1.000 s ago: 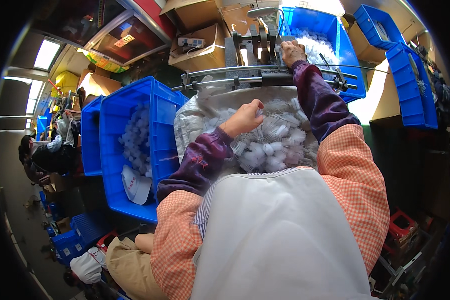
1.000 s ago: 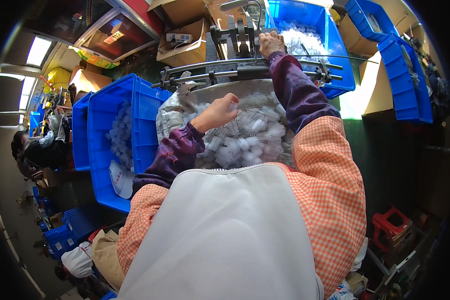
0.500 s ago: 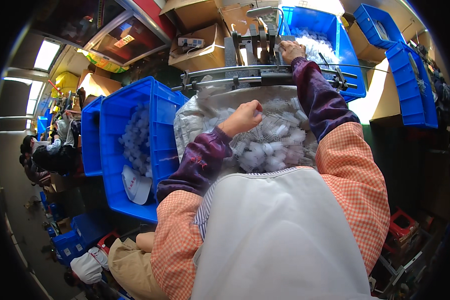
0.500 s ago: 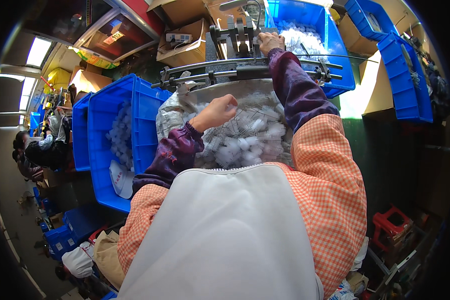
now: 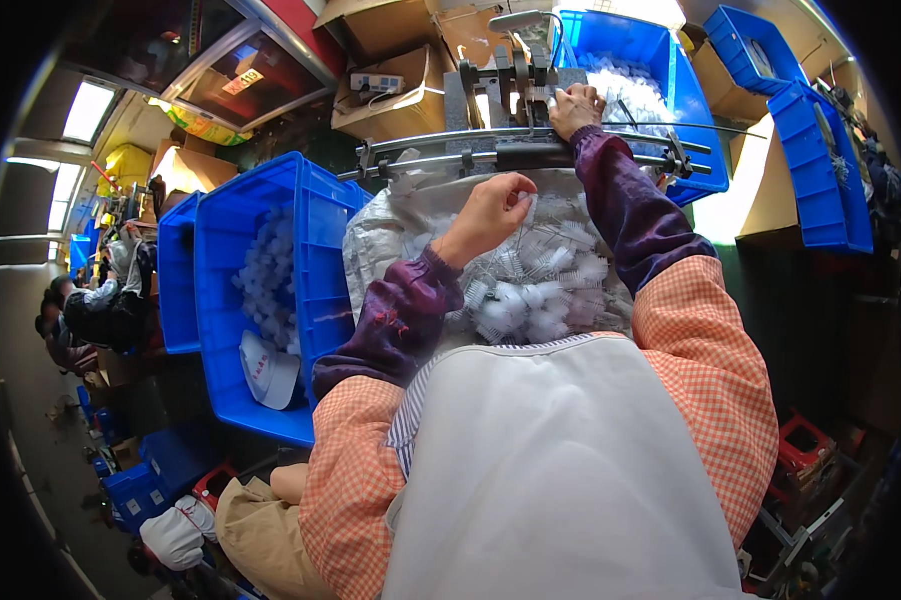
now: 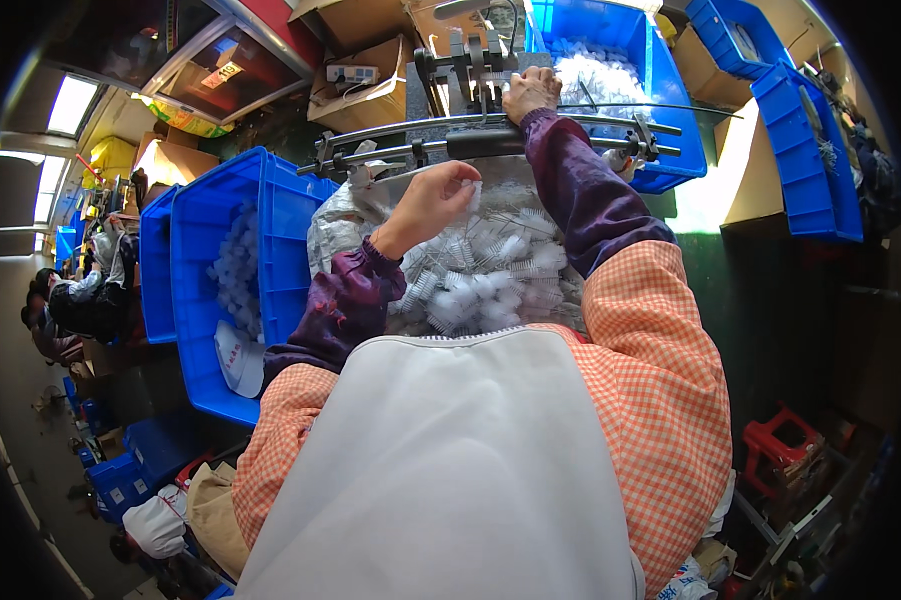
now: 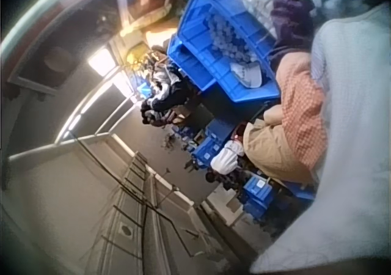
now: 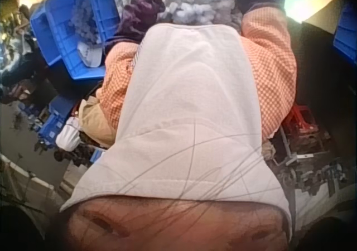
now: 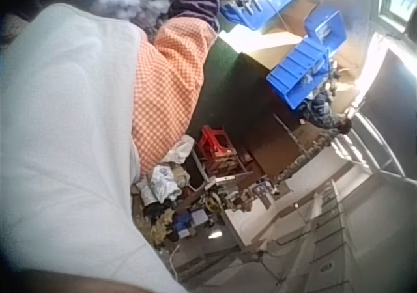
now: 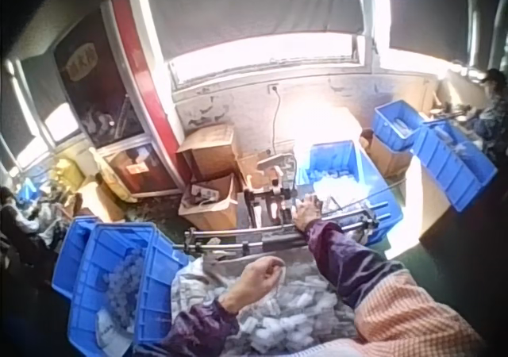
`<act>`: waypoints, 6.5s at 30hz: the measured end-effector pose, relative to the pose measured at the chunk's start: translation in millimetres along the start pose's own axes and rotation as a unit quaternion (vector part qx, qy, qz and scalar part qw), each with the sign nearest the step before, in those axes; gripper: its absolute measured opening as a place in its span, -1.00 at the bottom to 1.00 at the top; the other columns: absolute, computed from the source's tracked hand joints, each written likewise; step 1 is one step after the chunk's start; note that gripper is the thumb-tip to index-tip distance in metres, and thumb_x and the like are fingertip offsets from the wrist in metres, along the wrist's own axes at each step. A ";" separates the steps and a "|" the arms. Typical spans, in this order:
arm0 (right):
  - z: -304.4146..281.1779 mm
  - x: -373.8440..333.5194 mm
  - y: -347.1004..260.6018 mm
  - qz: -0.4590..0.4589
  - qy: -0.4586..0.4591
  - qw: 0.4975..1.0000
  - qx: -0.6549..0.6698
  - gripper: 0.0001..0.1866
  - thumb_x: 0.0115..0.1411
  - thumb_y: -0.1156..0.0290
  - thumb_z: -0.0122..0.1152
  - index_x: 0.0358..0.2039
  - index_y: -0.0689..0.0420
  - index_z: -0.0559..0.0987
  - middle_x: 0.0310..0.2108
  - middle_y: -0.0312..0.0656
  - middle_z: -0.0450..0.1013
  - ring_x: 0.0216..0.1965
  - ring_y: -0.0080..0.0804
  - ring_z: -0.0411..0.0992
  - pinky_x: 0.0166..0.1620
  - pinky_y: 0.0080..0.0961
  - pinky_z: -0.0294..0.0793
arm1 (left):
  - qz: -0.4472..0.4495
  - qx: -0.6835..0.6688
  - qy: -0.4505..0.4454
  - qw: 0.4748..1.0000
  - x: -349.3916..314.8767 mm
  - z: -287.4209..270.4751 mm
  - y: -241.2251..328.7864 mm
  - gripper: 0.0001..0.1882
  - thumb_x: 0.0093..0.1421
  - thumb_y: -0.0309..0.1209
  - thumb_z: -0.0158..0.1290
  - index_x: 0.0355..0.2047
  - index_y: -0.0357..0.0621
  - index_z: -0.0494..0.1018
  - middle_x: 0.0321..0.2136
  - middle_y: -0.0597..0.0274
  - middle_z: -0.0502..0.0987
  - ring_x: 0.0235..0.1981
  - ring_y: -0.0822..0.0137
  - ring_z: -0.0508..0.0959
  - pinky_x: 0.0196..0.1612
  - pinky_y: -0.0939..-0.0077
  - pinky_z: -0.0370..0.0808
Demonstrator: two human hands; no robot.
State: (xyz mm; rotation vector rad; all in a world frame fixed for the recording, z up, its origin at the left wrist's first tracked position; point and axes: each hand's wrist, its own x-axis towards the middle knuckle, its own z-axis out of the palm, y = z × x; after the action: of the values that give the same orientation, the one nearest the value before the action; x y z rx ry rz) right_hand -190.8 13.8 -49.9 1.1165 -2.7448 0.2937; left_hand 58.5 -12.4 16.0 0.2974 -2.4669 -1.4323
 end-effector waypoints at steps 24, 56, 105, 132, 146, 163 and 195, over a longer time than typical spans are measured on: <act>-44.1 32.2 67.2 0.058 -0.070 0.988 -0.122 -0.68 -0.02 0.29 0.12 -0.21 0.04 0.47 -0.22 -0.08 0.46 -0.18 -0.22 0.46 -0.18 -0.33 0.38 | -0.060 -0.163 0.071 0.982 13.8 -5.6 -0.6 -0.85 0.08 -0.49 0.07 -0.36 -0.32 0.41 -0.52 0.29 0.50 -0.49 0.57 0.47 -0.41 0.71 0.43; 9.7 21.9 30.0 -0.038 -0.031 0.995 0.086 -0.74 0.14 0.16 -0.07 -0.20 -0.11 0.49 -0.15 -0.32 0.41 -0.02 -0.28 0.26 0.00 -0.26 0.13 | -0.204 0.241 -0.235 0.919 -19.7 -20.1 -101.9 -0.67 0.06 -0.20 -0.08 -0.35 -0.18 0.51 -0.38 -0.04 0.52 -0.27 0.01 0.50 -0.18 0.26 0.40; 2.5 -0.5 6.5 -0.021 -0.006 0.998 -0.052 -0.69 0.07 0.21 -0.06 -0.18 -0.03 0.49 -0.18 -0.20 0.37 -0.05 -0.21 0.26 0.03 -0.13 0.03 | -0.119 0.286 -0.110 0.945 -39.0 -47.3 -73.2 -0.80 -0.15 -0.47 0.10 -0.43 -0.18 0.47 -0.41 0.01 0.51 -0.29 0.03 0.49 -0.23 0.29 0.43; -95.3 -53.1 47.0 -0.143 -0.133 0.947 0.253 -0.62 0.12 0.35 0.06 -0.02 0.11 0.39 -0.15 -0.08 0.38 -0.25 -0.30 0.44 -0.15 -0.48 0.37 | 0.041 -0.119 0.126 0.984 -20.1 -6.7 -23.4 -0.82 0.04 -0.59 0.07 -0.31 -0.20 0.41 -0.21 0.24 0.47 -0.34 0.52 0.51 -0.47 0.71 0.48; -33.0 -24.1 29.0 -0.123 0.029 0.984 0.128 -0.77 0.14 0.22 -0.04 -0.26 0.00 0.48 -0.32 -0.25 0.42 -0.25 -0.21 0.41 -0.19 -0.27 0.33 | -0.031 0.228 -0.087 0.969 -25.4 4.6 -62.7 -0.49 0.04 -0.20 0.05 -0.02 -0.14 0.26 -0.10 -0.06 0.33 -0.07 0.01 0.37 -0.02 0.29 0.31; 6.2 18.3 29.2 -0.079 -0.028 0.995 0.053 -0.74 0.14 0.24 -0.08 -0.18 -0.13 0.49 -0.16 -0.33 0.40 -0.04 -0.28 0.27 0.01 -0.27 0.15 | -0.069 0.302 -0.238 0.921 25.3 37.5 -104.5 -0.67 -0.18 -0.48 -0.01 -0.30 -0.13 0.45 -0.30 0.06 0.50 -0.17 0.09 0.46 -0.15 0.30 0.40; -1.1 -1.5 1.1 -0.008 -0.030 0.999 -0.023 -0.70 0.05 0.20 -0.06 -0.24 0.00 0.51 -0.16 -0.17 0.35 -0.04 -0.22 0.24 0.05 -0.11 0.01 | 0.039 0.059 0.067 0.995 7.2 0.0 -21.7 -0.75 -0.03 -0.51 0.10 -0.29 -0.17 0.36 -0.50 0.17 0.44 -0.48 0.33 0.48 -0.37 0.53 0.42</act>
State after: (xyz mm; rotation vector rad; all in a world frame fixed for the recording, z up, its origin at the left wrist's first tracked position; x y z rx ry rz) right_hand -190.4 15.8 -49.3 1.1538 -2.7775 0.1963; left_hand 52.6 -25.3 -1.9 0.3080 -2.4305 -1.1985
